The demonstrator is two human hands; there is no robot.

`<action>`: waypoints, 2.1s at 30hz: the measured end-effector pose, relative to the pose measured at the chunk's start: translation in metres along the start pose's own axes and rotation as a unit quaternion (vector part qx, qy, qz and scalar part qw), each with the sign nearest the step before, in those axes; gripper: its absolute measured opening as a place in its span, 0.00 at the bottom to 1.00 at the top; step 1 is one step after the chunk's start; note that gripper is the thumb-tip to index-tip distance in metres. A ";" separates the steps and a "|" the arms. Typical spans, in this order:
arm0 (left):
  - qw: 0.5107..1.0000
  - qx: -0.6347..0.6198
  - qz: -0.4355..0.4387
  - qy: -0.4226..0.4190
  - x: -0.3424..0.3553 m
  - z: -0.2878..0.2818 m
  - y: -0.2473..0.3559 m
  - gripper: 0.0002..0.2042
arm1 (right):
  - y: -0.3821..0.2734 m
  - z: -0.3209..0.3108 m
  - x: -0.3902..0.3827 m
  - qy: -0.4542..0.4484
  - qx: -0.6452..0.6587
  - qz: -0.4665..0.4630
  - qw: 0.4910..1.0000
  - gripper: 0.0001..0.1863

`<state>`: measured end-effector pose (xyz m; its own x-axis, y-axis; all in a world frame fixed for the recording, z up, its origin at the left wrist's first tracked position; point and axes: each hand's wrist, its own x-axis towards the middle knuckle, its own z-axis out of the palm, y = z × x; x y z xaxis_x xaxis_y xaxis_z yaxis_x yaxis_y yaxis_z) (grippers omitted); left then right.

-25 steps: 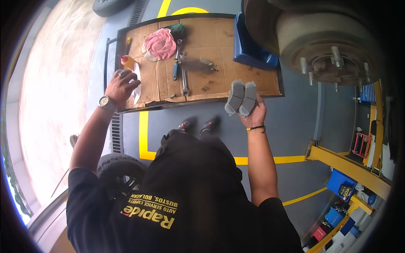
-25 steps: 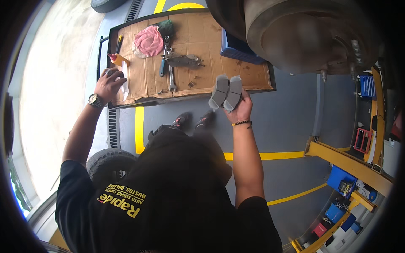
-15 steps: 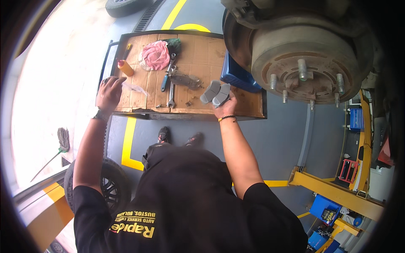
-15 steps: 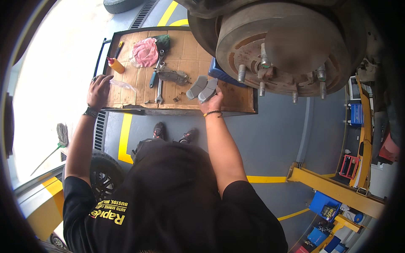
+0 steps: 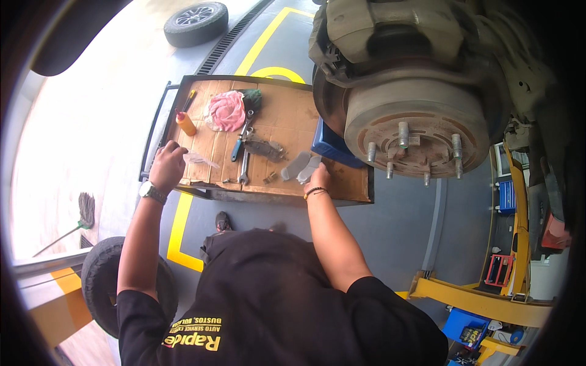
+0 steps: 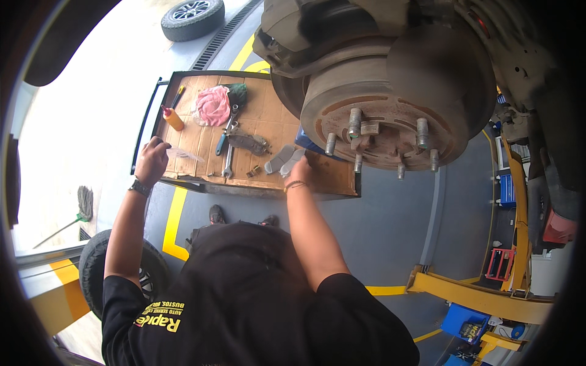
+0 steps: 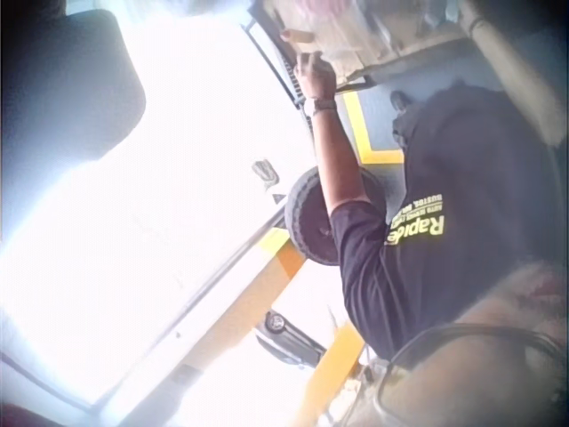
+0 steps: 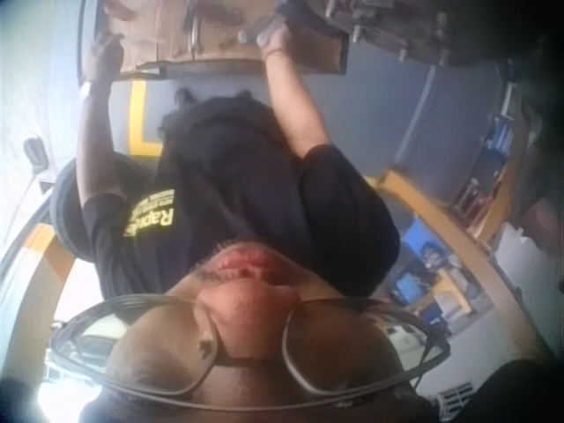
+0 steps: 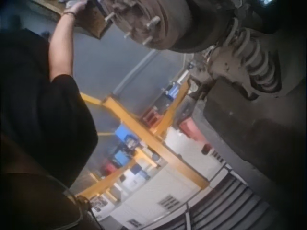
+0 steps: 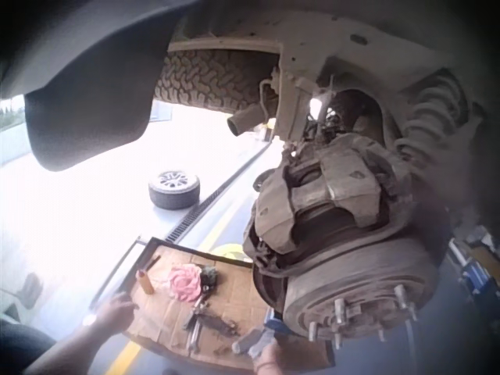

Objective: The person removes old brake pads from a car's brake caliper, cleans the caliper, and prepares new brake pads for installation. The person handles brake pads, a brake caliper, and a box of new brake pads.

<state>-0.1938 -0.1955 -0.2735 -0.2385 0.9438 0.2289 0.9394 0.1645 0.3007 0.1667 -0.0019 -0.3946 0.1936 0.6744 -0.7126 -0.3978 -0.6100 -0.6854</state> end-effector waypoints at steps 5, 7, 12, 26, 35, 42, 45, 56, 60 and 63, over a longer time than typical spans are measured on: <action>0.993 0.024 -0.002 -0.113 0.023 -0.030 0.017 0.04 | -0.035 -0.009 -0.031 0.047 -0.166 -0.023 0.985 0.21; 0.991 -0.050 0.022 -0.121 0.027 -0.035 0.009 0.04 | -0.025 -0.022 -0.024 0.019 -0.218 -0.162 0.962 0.20; 0.982 -0.128 0.057 -0.126 0.029 -0.052 0.023 0.07 | -0.013 -0.018 -0.088 -0.130 -0.289 -0.323 0.892 0.15; 0.877 -0.073 0.454 -0.137 0.006 -0.097 0.067 0.16 | -0.022 0.046 -0.277 -0.396 -0.573 -0.586 0.414 0.19; 0.843 -0.053 0.499 -0.195 -0.015 -0.098 0.036 0.10 | 0.014 0.035 -0.297 -0.392 -0.626 -0.534 0.412 0.03; 0.862 -0.074 0.461 -0.196 -0.029 -0.101 0.033 0.07 | 0.019 0.035 -0.300 -0.408 -0.570 -0.572 0.425 0.04; 0.877 -0.067 0.444 -0.172 -0.032 -0.099 0.030 0.06 | 0.017 0.037 -0.291 -0.432 -0.540 -0.554 0.464 0.08; 0.932 -0.001 0.307 -0.192 -0.048 -0.094 0.023 0.15 | 0.040 0.023 -0.072 -0.114 -0.747 -0.303 0.581 0.18; 0.929 0.019 0.277 -0.244 -0.038 -0.113 0.030 0.16 | 0.049 0.026 -0.064 -0.089 -0.743 -0.319 0.582 0.16; 0.920 0.020 0.295 -0.256 -0.030 -0.124 0.034 0.14 | 0.047 0.027 -0.067 -0.094 -0.718 -0.364 0.585 0.14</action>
<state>-0.1851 -0.2536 -0.1550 0.4540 0.8817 -0.1284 0.8790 -0.4196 0.2267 0.1112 -0.0643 -0.3752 -0.3133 0.9245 -0.2173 0.9195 0.2381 -0.3128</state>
